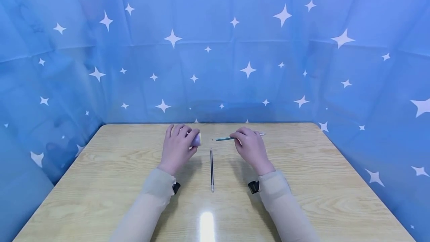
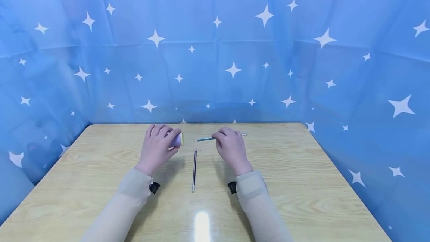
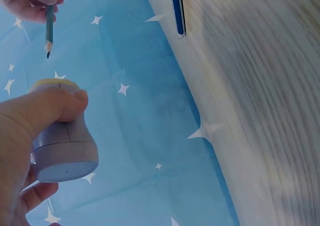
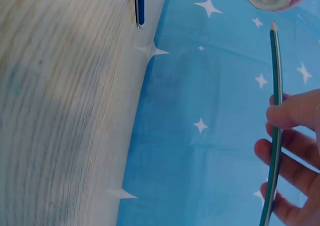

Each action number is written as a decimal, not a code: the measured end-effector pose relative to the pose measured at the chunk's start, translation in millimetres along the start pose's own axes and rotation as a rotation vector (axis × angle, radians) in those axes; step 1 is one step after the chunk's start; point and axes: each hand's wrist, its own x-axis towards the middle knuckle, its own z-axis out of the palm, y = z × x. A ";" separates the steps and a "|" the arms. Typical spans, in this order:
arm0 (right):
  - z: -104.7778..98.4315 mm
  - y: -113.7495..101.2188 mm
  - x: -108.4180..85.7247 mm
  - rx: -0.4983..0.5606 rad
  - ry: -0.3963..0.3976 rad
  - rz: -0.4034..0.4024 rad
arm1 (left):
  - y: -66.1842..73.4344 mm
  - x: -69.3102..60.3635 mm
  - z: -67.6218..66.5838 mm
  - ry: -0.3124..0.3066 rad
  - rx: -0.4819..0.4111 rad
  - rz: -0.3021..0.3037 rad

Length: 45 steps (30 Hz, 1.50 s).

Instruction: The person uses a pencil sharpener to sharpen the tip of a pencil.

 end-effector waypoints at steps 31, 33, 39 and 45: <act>2.4 -11.6 3.1 0.015 -0.035 -0.047 | 11.5 0.1 1.2 0.048 -0.027 0.090; 2.5 -12.7 3.0 0.014 -0.040 -0.047 | 12.3 -0.3 1.6 0.052 -0.027 0.098; 2.6 -16.5 3.0 0.027 -0.039 -0.063 | 15.6 0.1 3.8 0.063 -0.029 0.127; 3.6 -19.5 2.7 0.023 -0.048 -0.091 | 19.4 -0.1 4.8 0.047 -0.013 0.137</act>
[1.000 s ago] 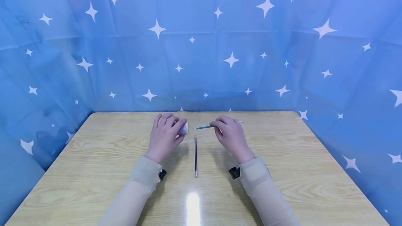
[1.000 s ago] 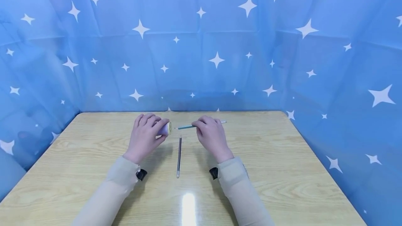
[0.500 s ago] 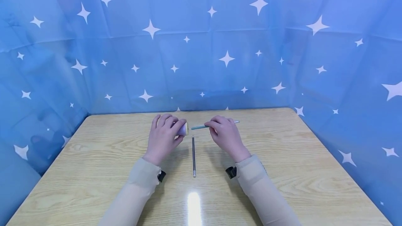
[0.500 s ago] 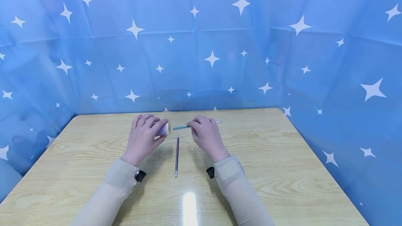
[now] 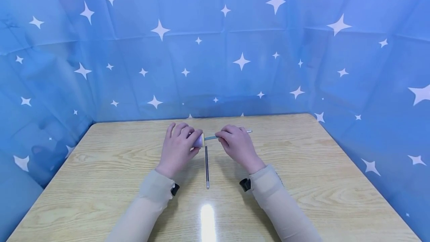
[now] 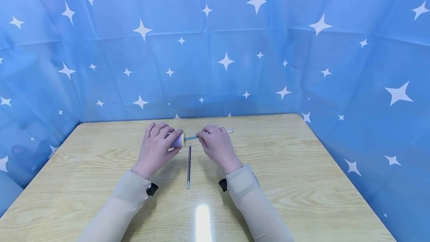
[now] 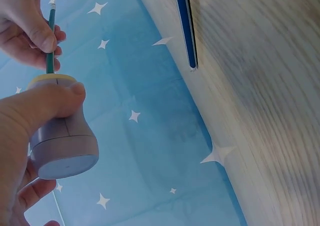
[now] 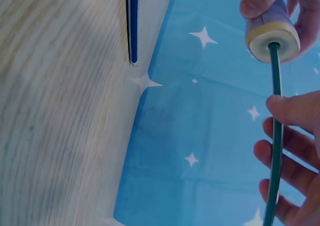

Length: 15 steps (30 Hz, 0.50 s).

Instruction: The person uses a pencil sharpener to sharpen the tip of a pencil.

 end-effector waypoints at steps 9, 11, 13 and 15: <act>4.7 -5.2 0.6 0.014 -0.058 0.005 | 3.8 -0.1 -0.6 0.004 0.032 0.002; 6.1 -6.3 0.4 0.016 -0.077 0.007 | 5.2 0.4 -1.2 0.002 0.036 0.005; 7.1 -7.4 0.1 0.020 -0.090 0.011 | 6.7 1.0 -1.6 -0.009 0.036 0.014; 7.7 -8.3 -0.2 0.026 -0.100 0.018 | 8.0 1.5 -1.6 -0.027 0.038 0.024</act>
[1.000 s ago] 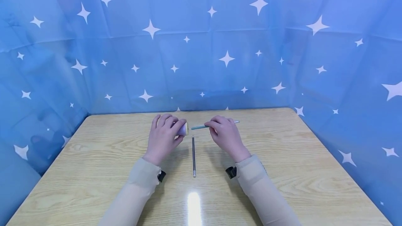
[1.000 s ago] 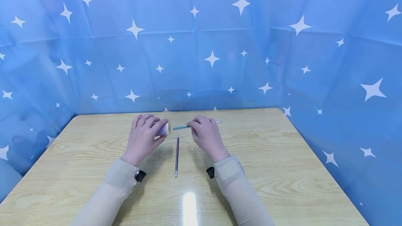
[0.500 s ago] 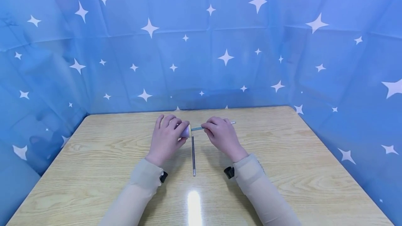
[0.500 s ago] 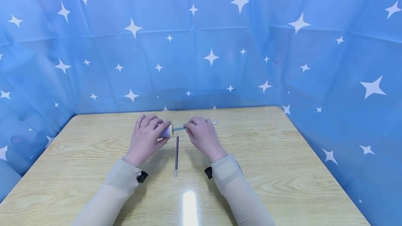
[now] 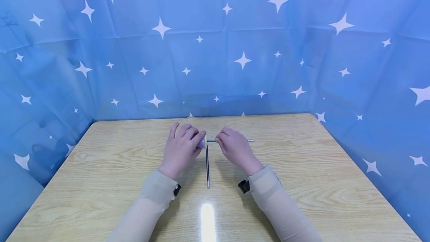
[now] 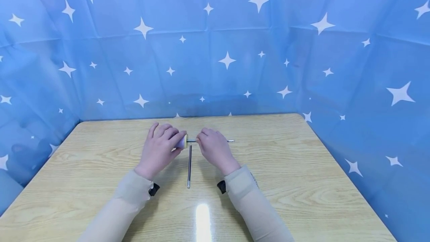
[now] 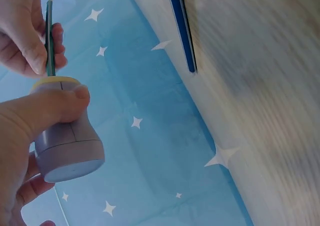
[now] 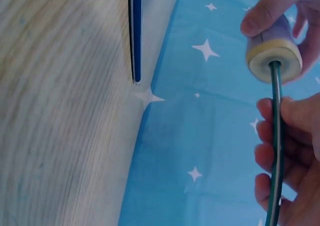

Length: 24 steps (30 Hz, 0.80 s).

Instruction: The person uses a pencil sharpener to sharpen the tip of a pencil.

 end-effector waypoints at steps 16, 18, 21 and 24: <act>-19.3 13.9 -2.5 0.133 -0.164 0.166 | -1.5 -0.1 0.4 -0.040 -0.005 -0.039; -20.9 16.7 -3.0 0.119 -0.122 0.127 | -2.4 -0.2 0.2 -0.037 -0.006 -0.041; -20.5 19.7 -3.6 0.109 -0.070 0.053 | -2.8 -0.1 -0.5 -0.023 -0.004 -0.032; -19.7 20.2 -4.0 0.124 -0.047 -0.007 | -2.3 0.1 -1.8 -0.007 0.007 -0.019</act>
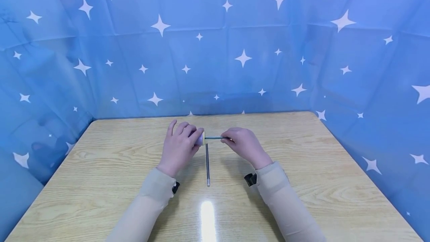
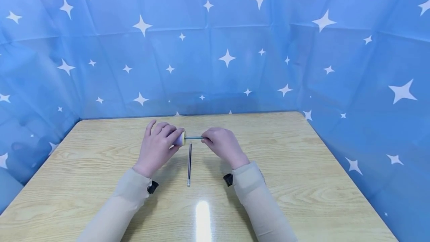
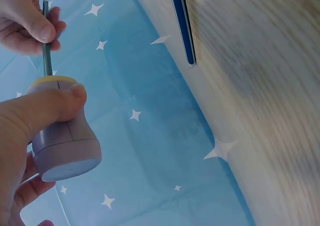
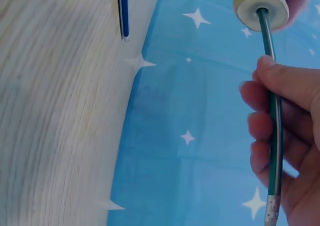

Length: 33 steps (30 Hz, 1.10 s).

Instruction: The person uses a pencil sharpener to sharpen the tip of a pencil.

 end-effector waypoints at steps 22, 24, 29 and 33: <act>-4.7 1.8 4.2 0.134 -0.172 0.183 | 0.5 0.1 -2.9 0.026 0.006 -0.009; -9.2 4.7 1.2 0.131 -0.145 0.224 | -2.1 0.3 -2.3 0.030 -0.001 -0.020; -16.0 13.5 -4.5 0.113 -0.055 0.209 | -6.6 0.3 -3.2 0.047 -0.003 -0.024; -15.9 14.0 -4.9 0.118 -0.010 0.119 | -7.2 0.3 -5.6 0.075 0.010 -0.009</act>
